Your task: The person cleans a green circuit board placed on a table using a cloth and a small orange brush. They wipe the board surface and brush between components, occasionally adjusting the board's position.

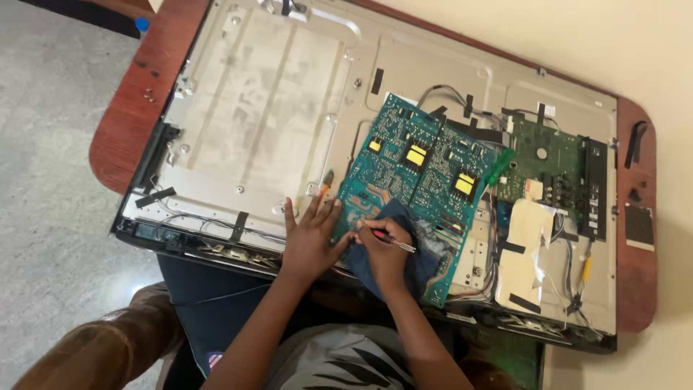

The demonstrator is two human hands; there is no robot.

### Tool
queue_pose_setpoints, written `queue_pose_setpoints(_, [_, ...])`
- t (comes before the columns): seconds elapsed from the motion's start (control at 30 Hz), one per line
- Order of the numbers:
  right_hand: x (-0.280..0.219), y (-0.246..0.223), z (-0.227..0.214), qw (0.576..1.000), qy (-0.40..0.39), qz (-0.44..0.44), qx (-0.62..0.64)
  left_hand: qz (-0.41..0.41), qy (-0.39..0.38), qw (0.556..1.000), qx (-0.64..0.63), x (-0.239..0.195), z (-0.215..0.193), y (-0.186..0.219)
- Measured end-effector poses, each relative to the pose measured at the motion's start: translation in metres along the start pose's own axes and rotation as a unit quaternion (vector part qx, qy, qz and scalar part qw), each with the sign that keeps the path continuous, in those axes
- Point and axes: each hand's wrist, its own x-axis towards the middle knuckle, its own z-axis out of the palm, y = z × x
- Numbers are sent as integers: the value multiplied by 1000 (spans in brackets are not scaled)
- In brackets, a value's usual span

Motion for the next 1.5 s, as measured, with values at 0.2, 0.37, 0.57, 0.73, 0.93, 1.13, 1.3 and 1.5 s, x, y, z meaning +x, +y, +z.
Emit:
queue_pose_setpoints(0.2, [12, -13, -14, 978, 38, -3, 206, -10, 6, 999, -45, 2, 1, -5])
queue_pose_setpoints(0.37, [13, -32, -38, 993, -24, -50, 103, -29, 75, 990, -112, 0, -5, -8])
queue_pose_setpoints(0.57, [-26, -38, -17, 998, -42, -44, -5, -44, 128, 984, -118, 3, -15, -5])
queue_pose_setpoints(0.73, [-35, -57, -2, 969, -12, -179, -171, 41, 155, 984, -77, -4, -32, 7])
queue_pose_setpoints(0.93, [-41, -80, 10, 931, -54, -232, -277, 67, 116, 988, -74, -11, -43, 23])
queue_pose_setpoints(1.13, [-53, -74, 23, 935, -53, -179, -302, 117, 12, 982, -146, -9, -54, 21])
queue_pose_setpoints(1.3, [-62, -63, 22, 919, -107, -162, -343, 150, -28, 975, -164, -3, -59, 13])
queue_pose_setpoints(1.5, [-39, -59, -7, 956, -102, -47, -270, 139, -22, 980, -141, 0, -58, 16])
